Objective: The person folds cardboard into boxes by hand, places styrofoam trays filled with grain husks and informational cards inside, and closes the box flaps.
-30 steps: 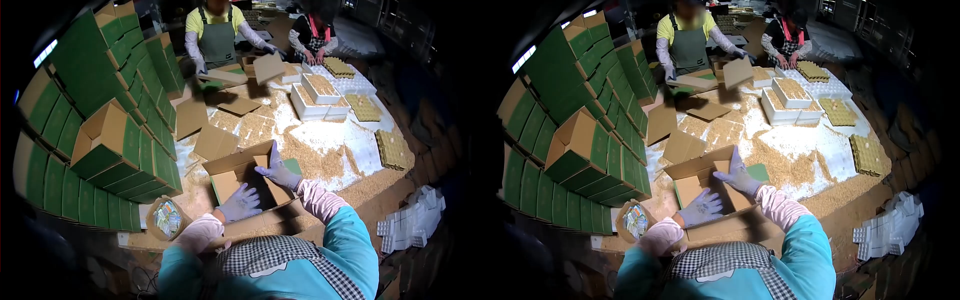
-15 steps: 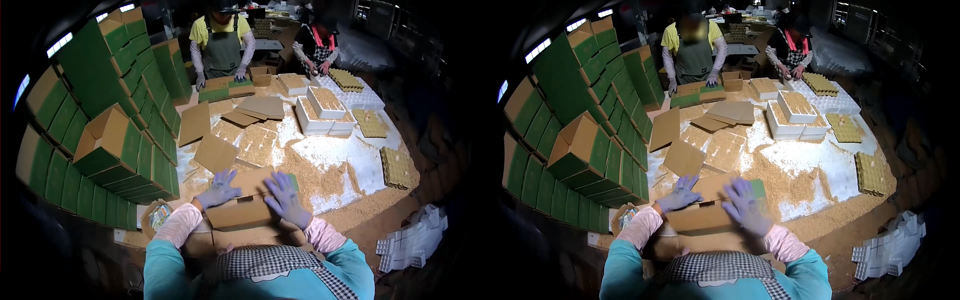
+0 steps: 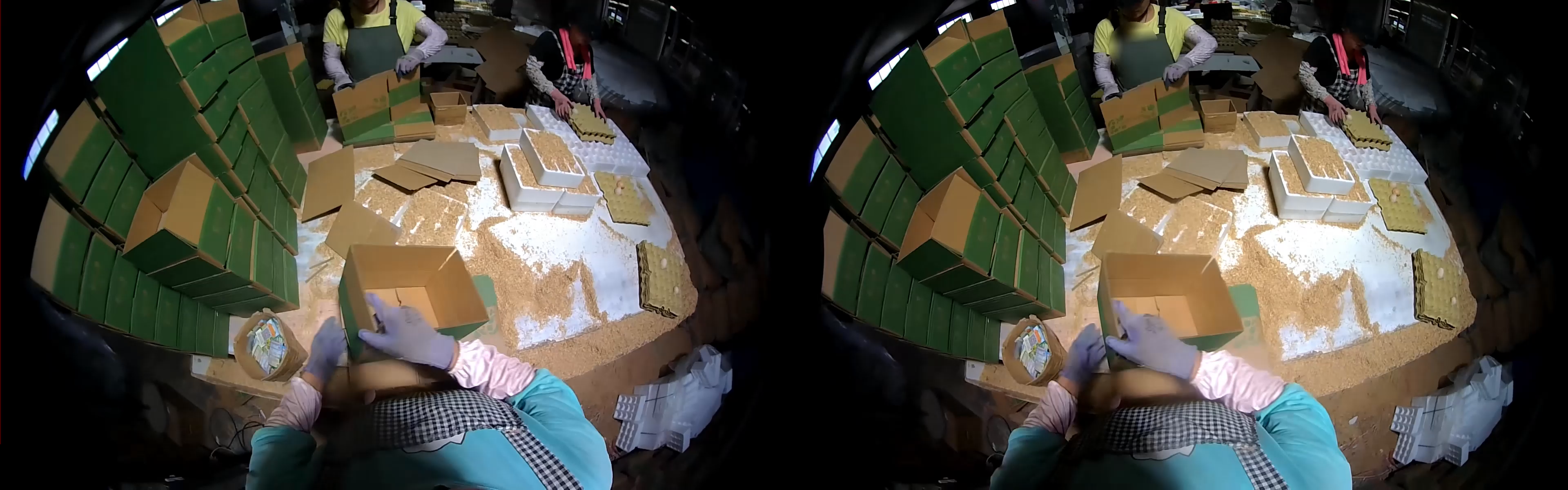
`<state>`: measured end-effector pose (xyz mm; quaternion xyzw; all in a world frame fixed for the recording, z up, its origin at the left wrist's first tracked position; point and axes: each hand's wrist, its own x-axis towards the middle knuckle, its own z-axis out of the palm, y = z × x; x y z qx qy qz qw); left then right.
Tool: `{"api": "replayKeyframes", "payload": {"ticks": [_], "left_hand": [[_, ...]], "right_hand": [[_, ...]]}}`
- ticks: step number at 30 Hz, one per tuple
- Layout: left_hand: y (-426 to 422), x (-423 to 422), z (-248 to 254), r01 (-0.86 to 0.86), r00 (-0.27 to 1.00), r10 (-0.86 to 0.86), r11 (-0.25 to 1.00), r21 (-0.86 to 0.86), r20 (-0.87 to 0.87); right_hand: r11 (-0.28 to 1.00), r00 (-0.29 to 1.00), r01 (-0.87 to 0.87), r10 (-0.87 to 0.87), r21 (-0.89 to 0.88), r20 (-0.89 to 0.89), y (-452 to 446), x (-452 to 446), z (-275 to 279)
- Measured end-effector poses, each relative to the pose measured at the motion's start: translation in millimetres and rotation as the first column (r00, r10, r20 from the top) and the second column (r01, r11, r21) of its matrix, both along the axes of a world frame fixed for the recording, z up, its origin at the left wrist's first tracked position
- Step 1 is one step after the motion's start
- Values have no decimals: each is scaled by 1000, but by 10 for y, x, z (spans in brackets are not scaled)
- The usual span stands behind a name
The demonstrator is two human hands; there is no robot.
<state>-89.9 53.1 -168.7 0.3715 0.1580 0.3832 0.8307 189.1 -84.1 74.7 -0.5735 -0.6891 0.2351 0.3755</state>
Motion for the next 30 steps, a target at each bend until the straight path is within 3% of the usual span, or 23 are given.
{"api": "replayKeyframes", "payload": {"ticks": [1, 2, 3, 4, 5, 6, 7, 8, 10, 11, 12, 13, 14, 15, 17, 19, 20, 22, 24, 25, 26, 28, 30], "left_hand": [[33, -135, -54, 252, 902, -153, 946, -205, 403], [-39, -178, 534, -114, 993, 117, 991, 66, -33], [-243, 86, 859, -161, 905, 257, 944, 286, -339], [-452, 352, 1191, -109, 697, 402, 878, 466, -594], [-556, 478, 1356, -148, 685, 374, 912, 384, -625], [-647, 493, 1518, -149, 686, 397, 897, 416, -610], [-670, 494, 1648, -154, 681, 402, 896, 416, -613], [-704, 484, 1741, -217, 660, 448, 882, 417, -604], [-802, 406, 1585, -287, 626, 488, 870, 402, -609], [-801, 360, 1270, -336, 464, 641, 766, 548, -611], [-872, 252, 856, -349, 374, 709, 705, 617, -598], [-942, 147, 447, -355, 275, 768, 640, 681, -579], [-987, 159, 396, -347, 279, 734, 678, 648, -619], [-984, 226, 481, -332, 315, 678, 735, 592, -665], [-989, 281, 618, -351, 358, 630, 774, 526, -689], [-977, 326, 719, -353, 382, 603, 796, 492, -700], [-956, 332, 755, -357, 391, 595, 801, 480, -703], [-943, 352, 783, -349, 396, 575, 815, 462, -716], [-920, 377, 814, -333, 403, 560, 827, 454, -724], [-879, 398, 840, -317, 409, 553, 832, 455, -726], [-838, 421, 862, -301, 417, 547, 837, 458, -726], [-778, 463, 883, -265, 436, 533, 846, 462, -726], [-606, 562, 863, -213, 465, 521, 851, 480, -716]], "right_hand": [[977, 993, -115, 119, -178, 10, 105, -224, -276], [947, 949, -279, 297, -156, 106, 108, -444, -258], [958, 955, -157, 210, -241, 211, -87, -465, 144], [947, 936, -33, 142, -320, 322, -285, -487, 545], [951, 978, -185, 202, -246, 47, -120, -347, 163], [947, 938, -298, 268, -117, -220, 121, -163, -188], [931, 820, -363, 342, 45, -458, 365, 49, -326], [950, 732, -180, -43, -255, -680, 505, 465, 15], [913, 444, 266, -402, -311, -801, 931, 1353, -99], [880, 483, 331, -467, -339, -740, 1184, 1795, -812], [755, 621, 286, -615, -591, -486, 1413, 2126, -1499], [657, 674, 342, -670, -671, -312, 1573, 2218, -2016], [551, 713, 392, -688, -737, -134, 1730, 2302, -2507], [552, 680, 496, -727, -671, -95, 1822, 2286, -2745], [293, 401, 779, -912, -554, 81, 1899, 1879, -2352], [410, 359, 830, -912, -379, -201, 1871, 1636, -2338], [557, 469, 791, -817, -251, -335, 1941, 1609, -2696], [671, 597, 686, -741, -282, -308, 1923, 1556, -2643], [732, 636, 599, -681, -325, -363, 1815, 1604, -2428], [758, 573, 545, -648, -358, -501, 1702, 1665, -2312], [796, 412, 470, -580, -382, -703, 1537, 1729, -2080], [861, 217, 366, -447, -352, -868, 1149, 1882, -1508], [918, 353, 307, -356, -252, -865, 753, 2087, -880]]}}
